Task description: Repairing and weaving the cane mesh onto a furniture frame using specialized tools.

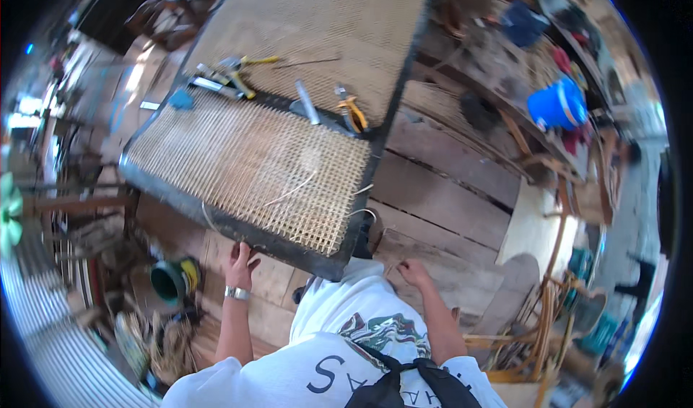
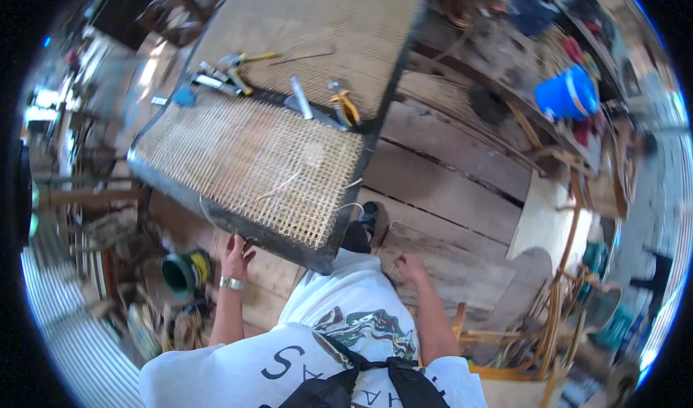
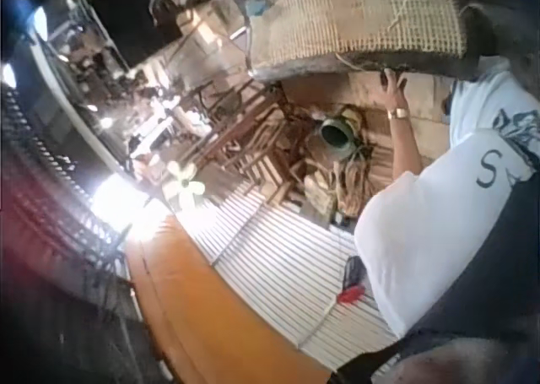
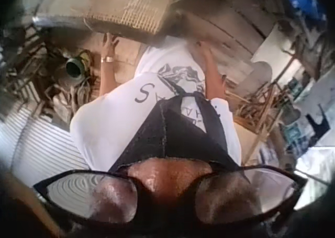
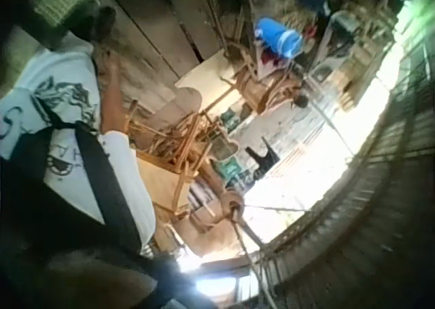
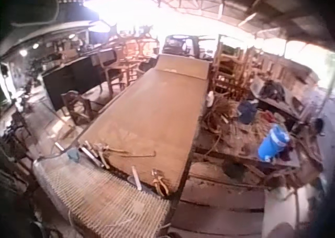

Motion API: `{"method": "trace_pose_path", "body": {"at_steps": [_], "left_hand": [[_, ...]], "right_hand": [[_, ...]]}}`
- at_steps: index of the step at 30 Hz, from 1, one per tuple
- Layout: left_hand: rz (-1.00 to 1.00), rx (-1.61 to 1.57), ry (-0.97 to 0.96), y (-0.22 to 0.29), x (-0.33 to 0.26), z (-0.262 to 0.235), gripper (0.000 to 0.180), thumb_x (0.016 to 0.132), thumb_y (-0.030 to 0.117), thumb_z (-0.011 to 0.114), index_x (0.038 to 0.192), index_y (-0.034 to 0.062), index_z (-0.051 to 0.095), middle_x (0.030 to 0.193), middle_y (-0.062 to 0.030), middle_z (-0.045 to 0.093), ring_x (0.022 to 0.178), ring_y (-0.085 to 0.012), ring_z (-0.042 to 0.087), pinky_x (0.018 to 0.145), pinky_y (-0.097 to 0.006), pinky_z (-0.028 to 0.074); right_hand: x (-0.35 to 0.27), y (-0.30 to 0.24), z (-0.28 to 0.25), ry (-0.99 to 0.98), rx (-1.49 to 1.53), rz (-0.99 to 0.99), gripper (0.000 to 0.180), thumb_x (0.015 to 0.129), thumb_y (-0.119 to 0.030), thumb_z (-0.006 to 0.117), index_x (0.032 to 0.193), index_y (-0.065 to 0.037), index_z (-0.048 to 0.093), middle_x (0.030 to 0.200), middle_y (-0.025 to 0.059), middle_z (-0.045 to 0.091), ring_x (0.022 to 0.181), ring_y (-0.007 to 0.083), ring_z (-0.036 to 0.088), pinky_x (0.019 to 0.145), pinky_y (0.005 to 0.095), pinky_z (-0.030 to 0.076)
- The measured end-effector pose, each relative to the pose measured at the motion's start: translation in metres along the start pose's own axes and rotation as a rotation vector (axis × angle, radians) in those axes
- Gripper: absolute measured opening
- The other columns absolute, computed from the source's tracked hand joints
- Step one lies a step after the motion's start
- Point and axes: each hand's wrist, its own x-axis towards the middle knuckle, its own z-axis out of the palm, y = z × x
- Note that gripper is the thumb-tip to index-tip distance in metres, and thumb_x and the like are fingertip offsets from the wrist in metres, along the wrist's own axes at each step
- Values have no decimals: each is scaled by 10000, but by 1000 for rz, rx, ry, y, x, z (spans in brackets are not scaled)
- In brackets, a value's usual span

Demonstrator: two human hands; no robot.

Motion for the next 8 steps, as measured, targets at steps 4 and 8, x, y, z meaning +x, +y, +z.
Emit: {"method": "trace_pose_path", "body": {"at_steps": [4,8], "left_hand": [[15,-44,170,-21,-5,1,436,950,394,712,1271,125,590,1126,-6,664,920,-138,663,705,-318,553],[43,-6,298,-39,-26,13,400,932,423,727,1208,160,607,1045,8,684,923,-152,681,714,-335,549]], "right_hand": [[27,49,-64,124,244,163,286,930,-253,639,874,16,716,747,108,712,627,183,681,590,342,529],[94,84,-134,103,285,313,303,978,-283,602,889,-13,709,700,96,697,597,186,670,578,339,529]]}}
